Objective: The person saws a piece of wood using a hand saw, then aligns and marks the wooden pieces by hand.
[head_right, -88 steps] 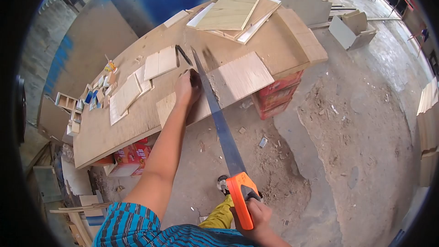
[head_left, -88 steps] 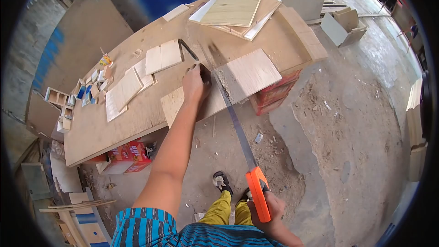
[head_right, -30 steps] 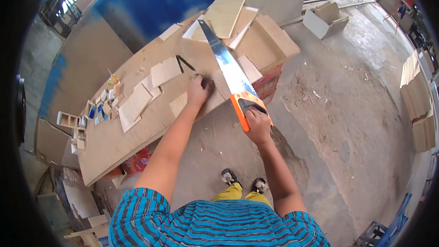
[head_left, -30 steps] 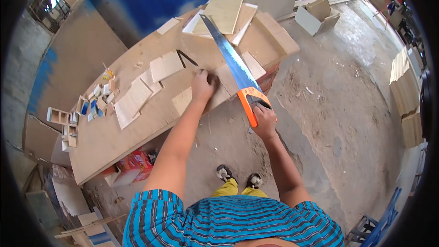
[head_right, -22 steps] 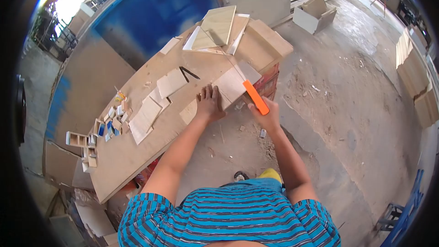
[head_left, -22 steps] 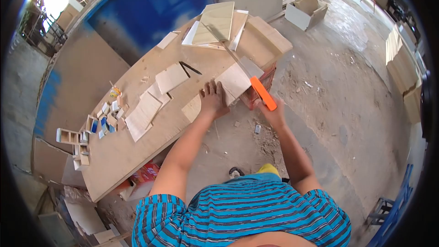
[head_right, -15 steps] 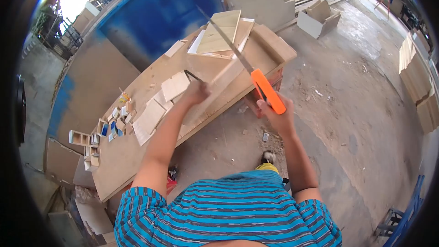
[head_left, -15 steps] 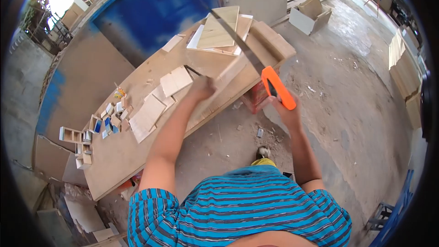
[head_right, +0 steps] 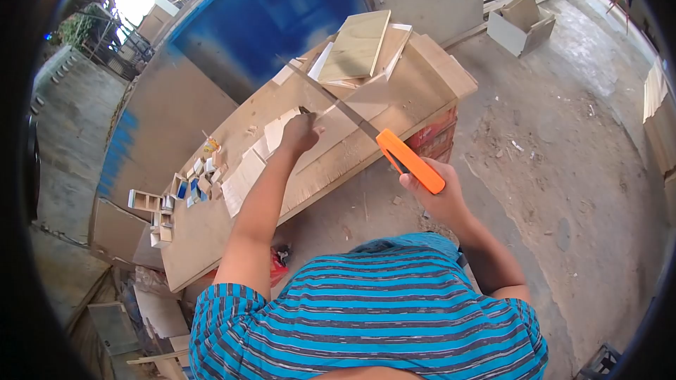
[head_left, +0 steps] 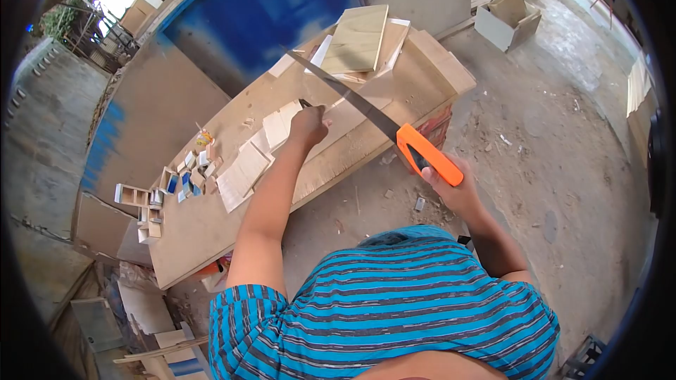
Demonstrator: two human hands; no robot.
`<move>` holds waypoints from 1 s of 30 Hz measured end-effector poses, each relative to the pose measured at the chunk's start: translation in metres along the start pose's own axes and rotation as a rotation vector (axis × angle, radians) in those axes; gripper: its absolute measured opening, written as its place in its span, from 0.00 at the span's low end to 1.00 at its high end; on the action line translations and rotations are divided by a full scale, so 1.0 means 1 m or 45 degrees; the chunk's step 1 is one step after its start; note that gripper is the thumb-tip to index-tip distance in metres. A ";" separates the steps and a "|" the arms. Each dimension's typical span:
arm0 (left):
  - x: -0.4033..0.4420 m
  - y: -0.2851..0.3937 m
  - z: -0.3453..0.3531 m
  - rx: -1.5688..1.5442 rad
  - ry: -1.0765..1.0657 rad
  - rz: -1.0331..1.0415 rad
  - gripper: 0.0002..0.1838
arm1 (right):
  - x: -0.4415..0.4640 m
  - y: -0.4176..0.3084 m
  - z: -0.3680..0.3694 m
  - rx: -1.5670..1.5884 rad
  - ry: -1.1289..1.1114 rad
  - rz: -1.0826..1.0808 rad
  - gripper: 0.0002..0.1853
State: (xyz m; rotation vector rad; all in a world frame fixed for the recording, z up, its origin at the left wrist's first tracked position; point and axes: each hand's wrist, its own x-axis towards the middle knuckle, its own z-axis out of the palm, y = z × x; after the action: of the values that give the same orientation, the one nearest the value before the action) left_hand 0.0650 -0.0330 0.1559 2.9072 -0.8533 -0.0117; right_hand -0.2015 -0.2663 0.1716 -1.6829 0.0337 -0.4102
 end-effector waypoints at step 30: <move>-0.077 0.047 0.093 0.286 -0.121 0.072 0.47 | -0.134 0.063 0.050 -0.386 0.097 0.043 0.10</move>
State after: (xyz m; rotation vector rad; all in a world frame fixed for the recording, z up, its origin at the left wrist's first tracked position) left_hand -0.0292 -0.0405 0.0669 3.1109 -1.0139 -0.0531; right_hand -0.2989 -0.1947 0.0734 -1.9610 0.1885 -0.4605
